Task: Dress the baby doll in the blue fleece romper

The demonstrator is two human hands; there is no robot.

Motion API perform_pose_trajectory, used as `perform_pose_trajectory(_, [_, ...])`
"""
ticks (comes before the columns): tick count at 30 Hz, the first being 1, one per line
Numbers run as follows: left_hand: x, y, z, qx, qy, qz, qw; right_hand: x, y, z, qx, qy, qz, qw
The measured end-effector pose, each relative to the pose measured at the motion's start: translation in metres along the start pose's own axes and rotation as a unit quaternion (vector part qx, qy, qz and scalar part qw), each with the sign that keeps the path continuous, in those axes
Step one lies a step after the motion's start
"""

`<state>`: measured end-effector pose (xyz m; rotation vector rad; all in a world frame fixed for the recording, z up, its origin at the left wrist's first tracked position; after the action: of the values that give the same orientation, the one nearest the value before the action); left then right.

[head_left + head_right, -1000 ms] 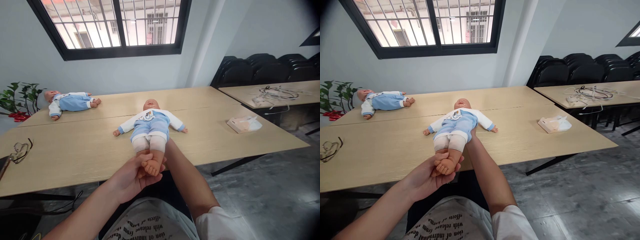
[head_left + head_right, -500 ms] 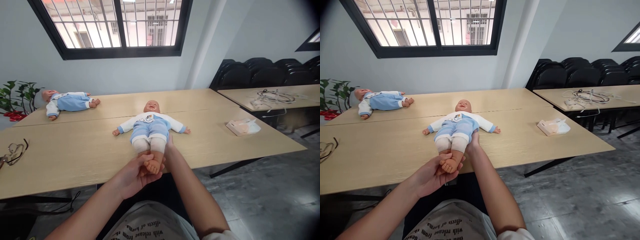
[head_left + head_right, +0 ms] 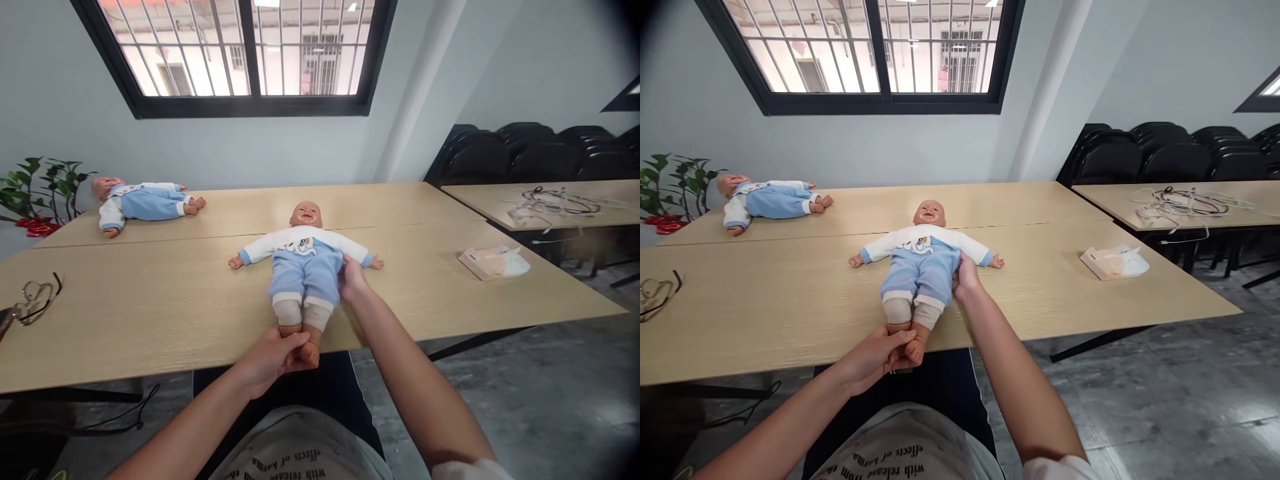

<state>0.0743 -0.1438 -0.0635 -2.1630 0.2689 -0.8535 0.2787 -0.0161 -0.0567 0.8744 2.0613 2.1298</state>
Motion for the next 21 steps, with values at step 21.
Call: perform_pose_trajectory(21, [-0.072,-0.044,0.027,0.308,-0.306,0.418,0.798,0.011,0.026,-0.034,-0.402,-0.004,-0.439,0.803])
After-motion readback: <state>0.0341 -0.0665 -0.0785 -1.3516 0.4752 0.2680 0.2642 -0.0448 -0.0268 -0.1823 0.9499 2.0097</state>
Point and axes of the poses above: each hand's wrist, its own z-axis towards the middle knuckle, its own x-axis out of the palm, y = z × x, the point moved 7 cm from there along z, towards the middle knuckle, and after that the axes turned 4 degrees about -x, right-handed, at the moved point
